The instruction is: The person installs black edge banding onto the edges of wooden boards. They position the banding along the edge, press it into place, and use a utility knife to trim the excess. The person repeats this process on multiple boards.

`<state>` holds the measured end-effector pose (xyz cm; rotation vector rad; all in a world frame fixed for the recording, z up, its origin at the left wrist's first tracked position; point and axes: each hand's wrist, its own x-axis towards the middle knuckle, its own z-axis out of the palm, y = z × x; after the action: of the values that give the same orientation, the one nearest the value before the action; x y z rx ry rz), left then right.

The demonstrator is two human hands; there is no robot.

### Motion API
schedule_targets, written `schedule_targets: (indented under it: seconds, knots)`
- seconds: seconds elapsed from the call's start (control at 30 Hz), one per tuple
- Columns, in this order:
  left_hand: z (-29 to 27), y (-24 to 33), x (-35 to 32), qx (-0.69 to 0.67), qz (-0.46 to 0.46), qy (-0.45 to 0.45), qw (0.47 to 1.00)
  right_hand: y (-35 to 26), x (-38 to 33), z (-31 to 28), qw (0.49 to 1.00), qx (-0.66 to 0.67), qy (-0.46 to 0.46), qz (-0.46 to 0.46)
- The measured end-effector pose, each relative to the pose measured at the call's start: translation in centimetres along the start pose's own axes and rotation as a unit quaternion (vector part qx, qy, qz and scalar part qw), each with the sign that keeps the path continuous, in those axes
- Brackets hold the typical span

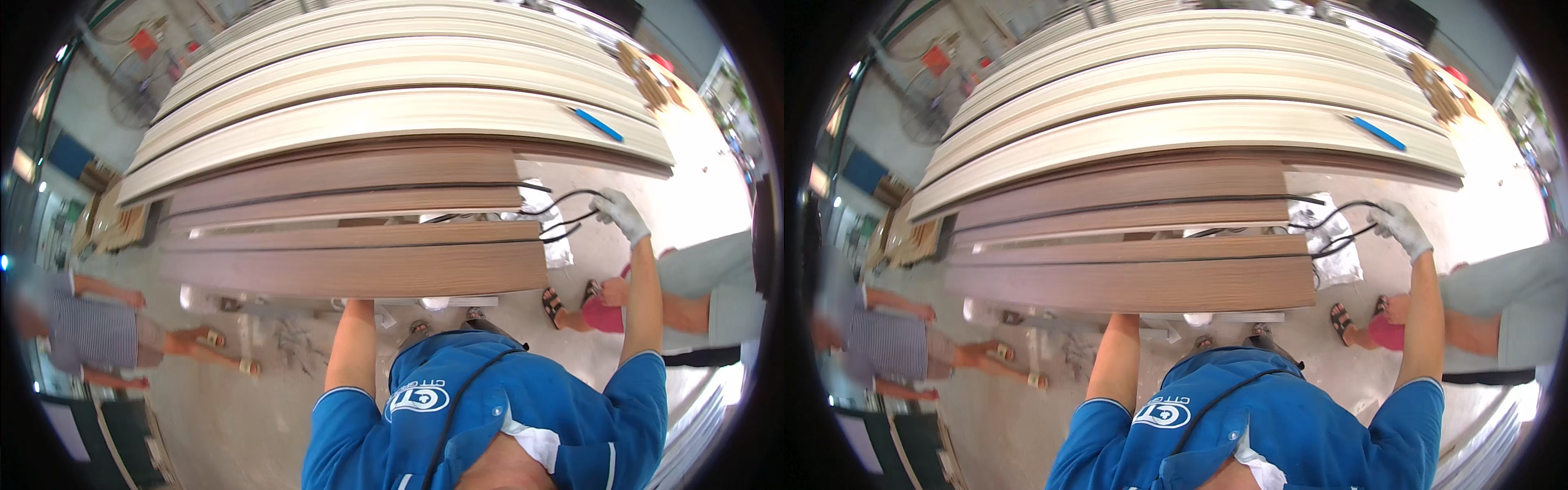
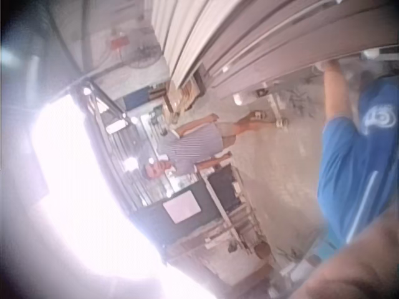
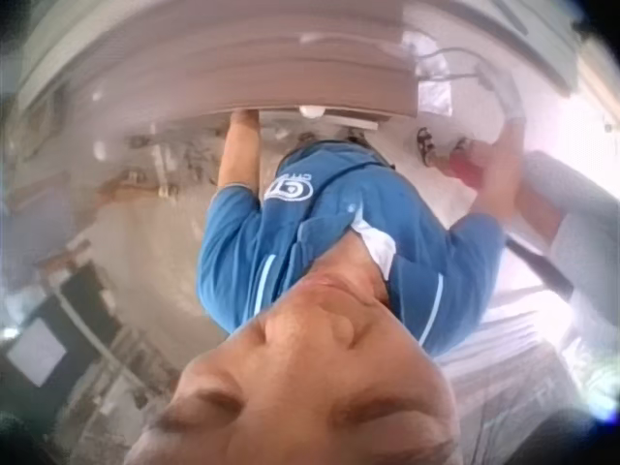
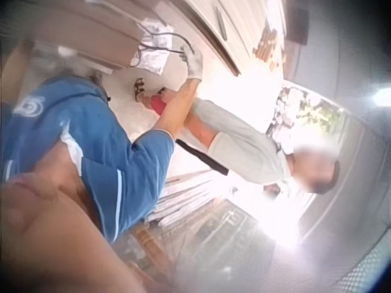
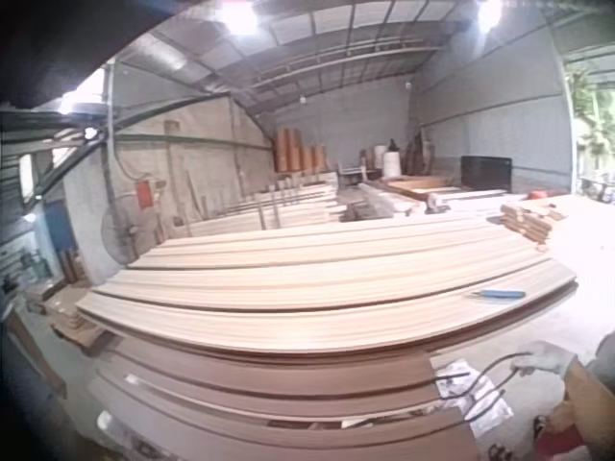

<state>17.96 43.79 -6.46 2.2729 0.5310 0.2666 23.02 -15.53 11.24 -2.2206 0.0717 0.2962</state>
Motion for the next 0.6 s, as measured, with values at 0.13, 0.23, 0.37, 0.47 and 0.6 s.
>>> schedule_targets:
  seconds: [0.13,0.23,0.37,0.47,0.6]
  knots:
    - [2.2,-1.8,1.1,0.016,0.013,-0.074,0.997,0.0,-1.4,0.8,0.995,0.014,0.057,0.081]
    - [1.9,-7.0,1.8,0.045,-0.009,-0.11,0.993,0.2,-1.4,2.6,0.996,0.012,0.037,0.082]
    - [-2.8,-17.5,2.6,0.105,-0.075,-0.126,0.984,0.6,-0.4,5.6,0.997,0.03,0.034,0.067]
    - [-8.9,-24.2,2.9,0.125,-0.114,-0.109,0.98,0.4,-0.6,8.7,0.971,-0.144,0.165,-0.094]
    - [-16.4,-25.0,-0.3,-0.337,-0.342,0.048,0.876,-1.4,-4.6,13.0,0.976,-0.09,0.199,-0.016]
